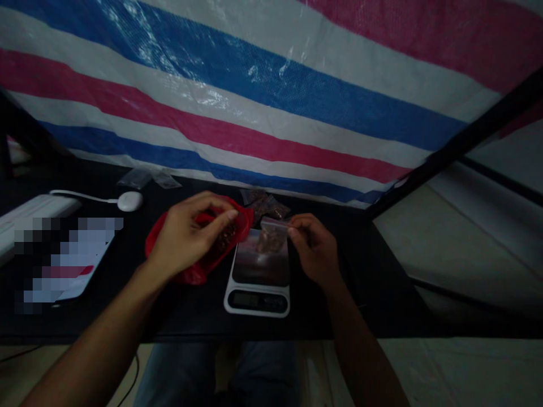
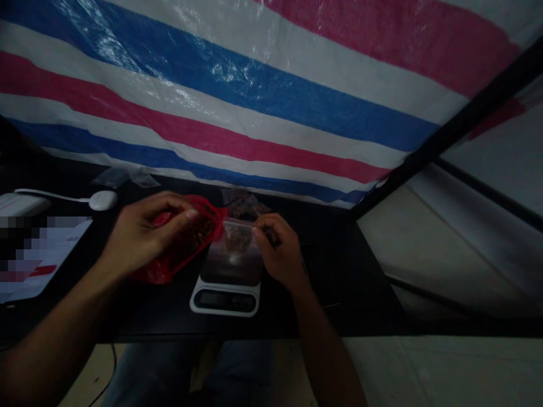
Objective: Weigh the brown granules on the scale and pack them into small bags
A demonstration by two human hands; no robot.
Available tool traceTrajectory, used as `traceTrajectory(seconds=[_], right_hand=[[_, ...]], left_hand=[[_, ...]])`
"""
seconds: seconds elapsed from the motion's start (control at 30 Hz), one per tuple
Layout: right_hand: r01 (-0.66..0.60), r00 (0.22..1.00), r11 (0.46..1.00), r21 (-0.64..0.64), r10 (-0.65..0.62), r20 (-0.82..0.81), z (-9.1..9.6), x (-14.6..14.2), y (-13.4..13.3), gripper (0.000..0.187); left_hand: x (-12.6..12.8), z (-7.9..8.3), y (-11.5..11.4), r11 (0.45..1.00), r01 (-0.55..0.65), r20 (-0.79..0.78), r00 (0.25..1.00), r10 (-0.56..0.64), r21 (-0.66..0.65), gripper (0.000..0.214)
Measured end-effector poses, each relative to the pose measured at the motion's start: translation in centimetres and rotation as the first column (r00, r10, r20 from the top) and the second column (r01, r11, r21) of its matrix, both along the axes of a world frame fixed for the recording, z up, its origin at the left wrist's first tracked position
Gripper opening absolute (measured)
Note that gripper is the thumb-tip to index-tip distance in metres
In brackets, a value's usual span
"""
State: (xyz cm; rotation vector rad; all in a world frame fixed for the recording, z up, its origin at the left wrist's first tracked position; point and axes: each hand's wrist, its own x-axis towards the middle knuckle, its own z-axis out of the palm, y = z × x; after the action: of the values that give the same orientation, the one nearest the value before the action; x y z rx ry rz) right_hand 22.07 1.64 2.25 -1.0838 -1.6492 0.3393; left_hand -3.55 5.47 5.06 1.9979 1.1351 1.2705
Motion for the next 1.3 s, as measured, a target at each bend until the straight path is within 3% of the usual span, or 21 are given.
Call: traceTrajectory(seconds=[0.1,0.2,0.23,0.3,0.37,0.47,0.53,0.7,0.87,1.03,1.13,1.17,1.2,1.23,1.3], right_hand=[[0.250,0.956,0.964,0.084,-0.233,-0.177,-0.1,1.9,1.8,0.010],[0.352,0.923,0.930,0.108,-0.326,-0.204,0.4,2.8,3.4,0.014],[0.333,0.934,0.938,0.095,-0.315,-0.167,0.6,2.6,3.8,0.015],[0.242,0.969,0.970,0.037,-0.240,-0.054,0.8,1.5,4.1,0.018],[0.148,0.987,0.989,-0.027,-0.146,0.075,0.7,-0.2,4.3,0.026],[0.072,0.970,0.990,-0.120,-0.041,0.241,0.1,-3.1,5.2,0.037],[0.033,0.945,0.971,-0.236,0.046,0.323,-0.3,-4.7,6.3,0.044],[-0.017,0.839,0.907,-0.422,0.242,0.487,1.2,-7.1,9.0,0.008],[-0.048,0.908,0.971,-0.236,0.141,0.395,3.8,-8.1,8.6,0.014],[-0.028,0.807,0.941,-0.338,0.221,0.547,3.2,-7.9,8.3,0.008],[0.018,0.854,0.990,-0.141,0.058,0.516,3.3,-8.2,6.7,0.040],[0.030,0.870,0.998,-0.047,-0.003,0.493,3.5,-8.6,5.9,0.045],[0.019,0.880,1.000,0.012,-0.022,0.474,3.6,-9.0,4.8,0.039],[-0.023,0.879,1.000,0.020,0.010,0.477,3.7,-9.6,3.8,0.028],[-0.116,0.811,0.986,-0.123,0.165,0.561,3.6,-11.0,1.7,0.021]], left_hand=[[-3.0,1.1,0.7,0.957,-0.284,-0.197,0.936,0.291,0.064,0.044],[-5.9,1.5,2.0,0.915,-0.404,-0.520,0.777,0.354,0.019,0.063],[-6.7,1.3,2.5,0.893,-0.449,-0.632,0.699,0.335,-0.024,0.071],[-7.7,0.4,3.8,0.869,-0.463,-0.787,0.595,0.161,-0.172,0.089],[-8.1,-0.8,5.0,0.862,-0.419,-0.824,0.566,0.001,-0.286,0.089],[-7.8,-1.9,6.1,0.908,-0.311,-0.800,0.598,-0.042,-0.280,0.065],[-7.2,-1.6,6.3,0.938,-0.246,-0.760,0.649,-0.027,-0.243,0.051],[-6.8,1.6,5.4,0.976,-0.161,-0.660,0.751,0.025,-0.146,0.047],[-7.8,2.9,4.8,0.962,-0.146,-0.587,0.809,-0.018,-0.230,0.050],[-8.5,1.3,4.9,0.960,-0.134,-0.607,0.793,-0.043,-0.244,0.043],[-9.1,-0.2,5.0,0.968,-0.141,-0.579,0.816,-0.006,-0.209,0.048],[-9.3,-0.5,4.9,0.969,-0.155,-0.567,0.824,0.020,-0.190,0.055],[-9.4,-0.7,4.9,0.970,-0.179,-0.561,0.826,0.056,-0.166,0.064],[-9.5,-0.7,4.8,0.967,-0.215,-0.566,0.818,0.101,-0.139,0.073],[-9.3,-0.3,4.7,0.944,-0.307,-0.622,0.765,0.169,-0.121,0.087]])
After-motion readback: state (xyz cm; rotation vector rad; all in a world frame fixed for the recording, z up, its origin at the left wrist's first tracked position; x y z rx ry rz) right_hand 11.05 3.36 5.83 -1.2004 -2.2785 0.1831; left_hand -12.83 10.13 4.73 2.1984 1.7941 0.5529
